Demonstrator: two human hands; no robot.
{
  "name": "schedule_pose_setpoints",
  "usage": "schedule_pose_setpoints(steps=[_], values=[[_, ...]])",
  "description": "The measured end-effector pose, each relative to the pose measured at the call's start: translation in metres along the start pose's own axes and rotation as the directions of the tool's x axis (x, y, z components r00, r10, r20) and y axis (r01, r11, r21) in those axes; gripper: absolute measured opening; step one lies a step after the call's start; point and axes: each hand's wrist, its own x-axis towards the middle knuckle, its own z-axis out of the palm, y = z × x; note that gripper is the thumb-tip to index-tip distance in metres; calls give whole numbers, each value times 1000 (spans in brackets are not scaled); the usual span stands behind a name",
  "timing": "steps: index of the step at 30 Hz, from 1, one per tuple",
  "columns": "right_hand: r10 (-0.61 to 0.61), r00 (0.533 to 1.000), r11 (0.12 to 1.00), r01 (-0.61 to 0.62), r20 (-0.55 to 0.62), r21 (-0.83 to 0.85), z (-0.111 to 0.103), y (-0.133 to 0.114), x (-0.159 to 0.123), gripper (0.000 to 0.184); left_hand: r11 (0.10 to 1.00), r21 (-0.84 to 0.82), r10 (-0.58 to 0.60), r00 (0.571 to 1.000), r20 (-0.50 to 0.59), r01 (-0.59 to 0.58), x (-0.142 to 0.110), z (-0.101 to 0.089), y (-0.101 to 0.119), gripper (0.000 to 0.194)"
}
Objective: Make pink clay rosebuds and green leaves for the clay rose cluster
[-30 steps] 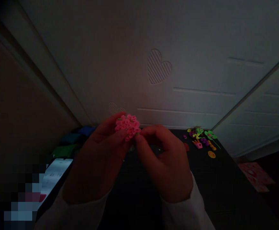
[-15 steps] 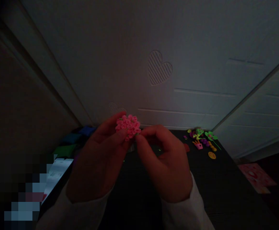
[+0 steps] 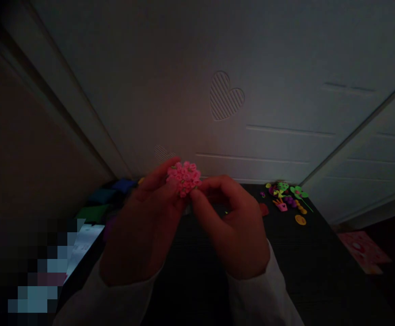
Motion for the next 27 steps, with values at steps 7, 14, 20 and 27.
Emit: schedule_pose_setpoints(steps=[7, 14, 20, 27], values=[[13, 1000, 999, -12, -5, 45, 1, 3, 0, 8, 998, -57, 11, 1000, -28, -12, -2, 3, -1, 26], [28, 1000, 995, -29, 10, 95, 0, 2, 1, 6, 996, -87, -36, 999, -1, 36, 0, 1, 2, 28], [54, 998, 985, -55, 15, 165, 1, 2, 2, 11, 997, -79, -26, 1000, 0, 26, -1, 0, 2, 28], [46, 999, 991, -48, 22, 122, 2, 4, 3, 8, 998, -66, -21, 1000, -14, 20, 0, 2, 0, 28]])
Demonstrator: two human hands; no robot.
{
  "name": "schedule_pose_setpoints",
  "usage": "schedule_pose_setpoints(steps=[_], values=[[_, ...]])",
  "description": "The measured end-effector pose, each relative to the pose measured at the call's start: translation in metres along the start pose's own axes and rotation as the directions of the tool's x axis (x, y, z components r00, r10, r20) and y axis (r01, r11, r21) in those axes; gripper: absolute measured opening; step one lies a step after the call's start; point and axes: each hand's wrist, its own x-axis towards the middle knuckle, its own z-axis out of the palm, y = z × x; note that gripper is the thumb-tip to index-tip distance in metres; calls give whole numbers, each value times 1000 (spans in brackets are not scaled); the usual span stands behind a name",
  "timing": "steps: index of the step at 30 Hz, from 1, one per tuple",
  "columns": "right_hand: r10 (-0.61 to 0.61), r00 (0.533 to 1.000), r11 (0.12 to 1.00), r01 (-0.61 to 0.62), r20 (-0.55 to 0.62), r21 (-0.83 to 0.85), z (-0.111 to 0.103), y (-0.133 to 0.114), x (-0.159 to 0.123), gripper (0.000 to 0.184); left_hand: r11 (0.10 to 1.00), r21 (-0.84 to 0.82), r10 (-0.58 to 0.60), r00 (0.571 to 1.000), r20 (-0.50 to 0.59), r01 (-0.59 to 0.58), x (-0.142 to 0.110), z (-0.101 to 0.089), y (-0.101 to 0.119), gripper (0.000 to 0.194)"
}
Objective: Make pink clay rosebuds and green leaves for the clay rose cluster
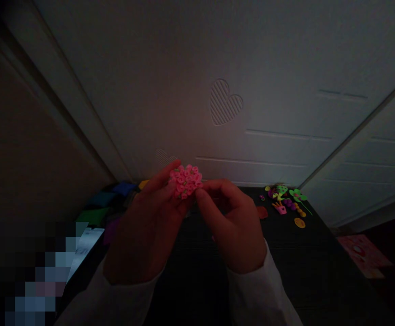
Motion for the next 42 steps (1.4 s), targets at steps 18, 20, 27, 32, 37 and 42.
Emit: schedule_pose_setpoints(steps=[18, 20, 27, 32, 37, 42], values=[[510, 837, 497, -99, 198, -862, -51, 106, -86, 27, 955, -174, -217, 966, 140, 240, 8, -11, 11, 20], [522, 827, 483, -85, 209, -871, -41, 110, -83, 24, 925, -206, -289, 944, 158, 318, 7, -10, 11, 20], [573, 800, 463, -137, 178, -876, -25, 121, -67, 14, 812, -354, -408, 885, 223, 463, 2, -7, 15, 22], [468, 827, 693, -126, 311, -710, -43, 80, -58, 20, 786, -390, -421, 877, 230, 479, -5, -2, 24, 22], [55, 950, 929, -162, 308, 333, -63, 3, -43, 14, 780, -399, -414, 876, 247, 482, -12, 1, 30, 25], [-160, 985, 888, 117, 61, 445, -28, -37, -28, 12, 847, -310, -393, 901, 184, 432, -12, 0, 27, 27]])
